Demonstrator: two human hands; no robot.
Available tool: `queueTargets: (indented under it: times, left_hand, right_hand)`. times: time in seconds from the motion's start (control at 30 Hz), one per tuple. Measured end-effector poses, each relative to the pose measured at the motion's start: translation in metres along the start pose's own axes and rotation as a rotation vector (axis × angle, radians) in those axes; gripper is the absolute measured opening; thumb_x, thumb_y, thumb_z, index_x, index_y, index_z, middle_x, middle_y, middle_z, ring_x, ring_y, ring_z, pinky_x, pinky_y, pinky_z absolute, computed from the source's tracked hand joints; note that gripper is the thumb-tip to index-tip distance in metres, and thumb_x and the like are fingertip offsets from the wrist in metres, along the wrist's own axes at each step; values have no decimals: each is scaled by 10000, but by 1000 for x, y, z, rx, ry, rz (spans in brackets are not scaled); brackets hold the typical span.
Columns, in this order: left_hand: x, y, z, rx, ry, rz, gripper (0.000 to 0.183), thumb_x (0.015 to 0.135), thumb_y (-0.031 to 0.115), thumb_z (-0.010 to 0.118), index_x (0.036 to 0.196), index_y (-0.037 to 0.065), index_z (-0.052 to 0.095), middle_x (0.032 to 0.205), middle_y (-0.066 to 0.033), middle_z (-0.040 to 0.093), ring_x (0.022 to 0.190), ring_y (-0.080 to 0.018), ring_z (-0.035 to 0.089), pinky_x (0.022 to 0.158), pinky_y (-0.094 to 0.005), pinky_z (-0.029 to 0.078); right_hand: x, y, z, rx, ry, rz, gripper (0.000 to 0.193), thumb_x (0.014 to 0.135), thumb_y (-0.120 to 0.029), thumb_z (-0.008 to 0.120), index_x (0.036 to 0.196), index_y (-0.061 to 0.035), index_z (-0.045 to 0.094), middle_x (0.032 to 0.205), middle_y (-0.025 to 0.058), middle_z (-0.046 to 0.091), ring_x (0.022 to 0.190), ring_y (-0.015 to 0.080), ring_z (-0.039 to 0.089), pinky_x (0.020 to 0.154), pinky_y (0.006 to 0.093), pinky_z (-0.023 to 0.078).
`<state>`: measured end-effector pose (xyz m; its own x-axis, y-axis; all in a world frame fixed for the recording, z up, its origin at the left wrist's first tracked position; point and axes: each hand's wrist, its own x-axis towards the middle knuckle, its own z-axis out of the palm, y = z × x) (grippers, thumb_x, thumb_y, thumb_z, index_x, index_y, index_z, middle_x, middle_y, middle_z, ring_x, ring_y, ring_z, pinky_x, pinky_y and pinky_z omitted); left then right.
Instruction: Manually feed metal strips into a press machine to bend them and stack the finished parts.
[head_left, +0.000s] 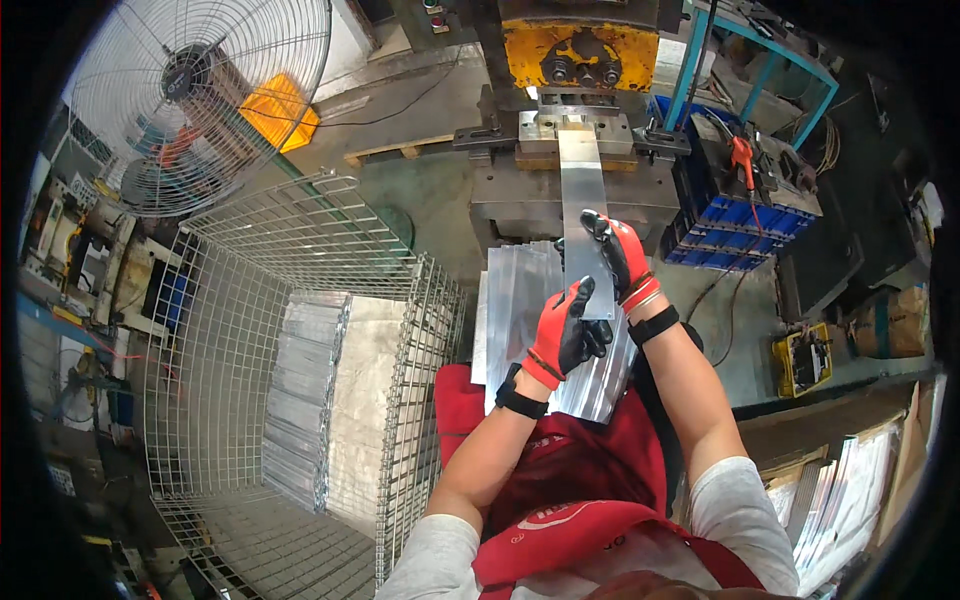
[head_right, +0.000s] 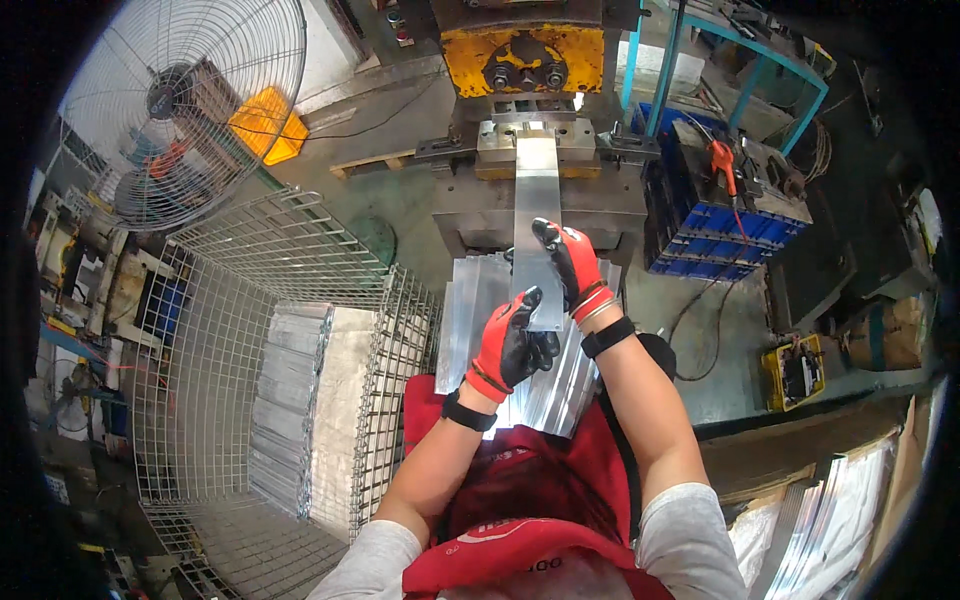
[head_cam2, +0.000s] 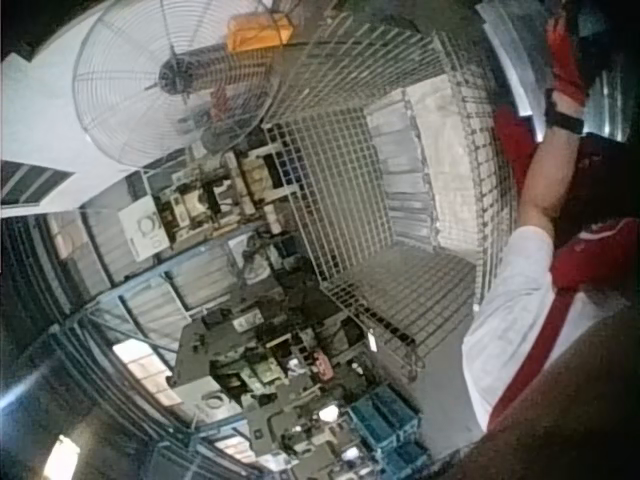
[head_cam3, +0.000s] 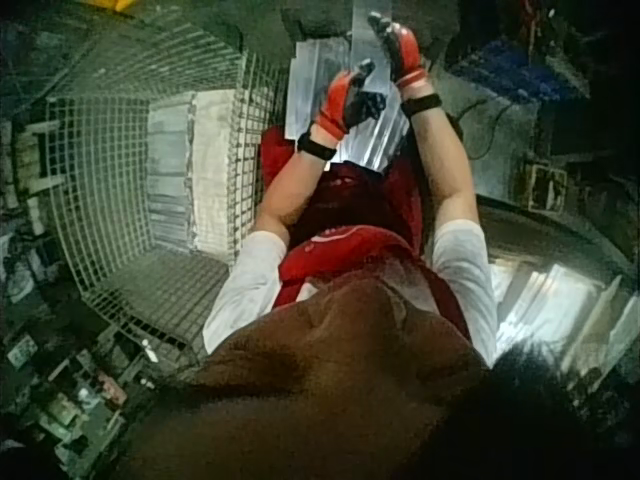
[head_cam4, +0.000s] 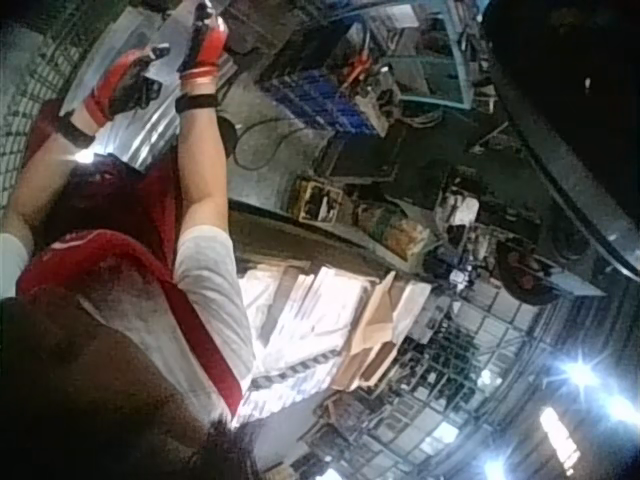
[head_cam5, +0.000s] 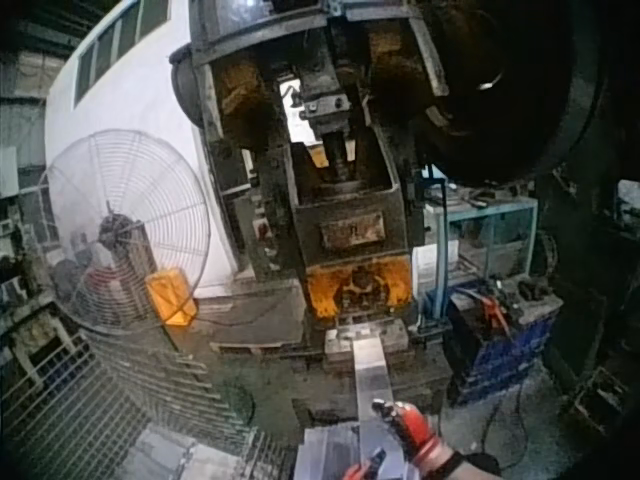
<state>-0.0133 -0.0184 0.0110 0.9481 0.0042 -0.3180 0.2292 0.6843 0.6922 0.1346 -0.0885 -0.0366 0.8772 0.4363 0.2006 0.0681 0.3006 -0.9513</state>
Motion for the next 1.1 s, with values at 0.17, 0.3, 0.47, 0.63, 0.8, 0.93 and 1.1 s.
queueTargets:
  times: [0.17,0.3,0.47,0.63,0.8,0.93,1.1]
  left_hand:
    - [-3,2,3,-23,25,-4,279,845,361,486,849,82,488,517,-118,530,362,-184,507,329,-244,381]
    - [-1,1,0,0,3,-39,278,843,371,486,876,96,482,520,-118,532,372,-182,516,332,-245,384]
    - [-2,1,1,-43,-13,-6,288,837,384,492,866,97,486,521,-116,534,378,-182,522,332,-245,385]
    - [-1,0,1,-51,-9,-8,294,830,392,501,857,99,483,527,-119,539,373,-186,518,331,-245,388]
    - [3,-3,-5,-54,-51,-17,298,819,410,513,864,119,471,529,-123,541,364,-189,510,327,-241,382]
    - [-1,0,1,1,24,-25,284,829,413,495,856,132,467,517,-120,537,349,-184,501,317,-233,366]
    - [-28,14,-6,-4,-219,-90,225,846,311,500,950,111,492,685,-154,587,503,-201,571,436,-258,443]
  right_hand:
    - [-2,0,2,-5,6,-47,239,814,-244,540,815,-11,591,672,-33,499,637,62,429,594,245,368]
    - [-2,1,1,87,29,62,223,814,-235,548,799,-17,597,675,-52,487,637,53,417,584,237,360]
    - [-6,-13,9,96,35,86,195,803,-236,569,772,-48,605,680,-78,472,630,36,402,568,222,351]
    - [-3,-8,4,75,40,133,191,799,-232,573,785,-46,610,700,-65,500,653,43,428,591,226,371]
    - [-2,-1,-1,-28,-8,-30,224,827,-217,527,853,-10,610,764,-2,577,712,87,517,648,252,407]
    - [-4,-3,4,153,18,35,266,847,-216,486,929,13,592,853,76,616,788,145,570,716,259,423]
    - [-21,-17,4,-113,-39,-89,284,850,-187,460,992,31,573,933,95,608,888,169,563,808,272,412]
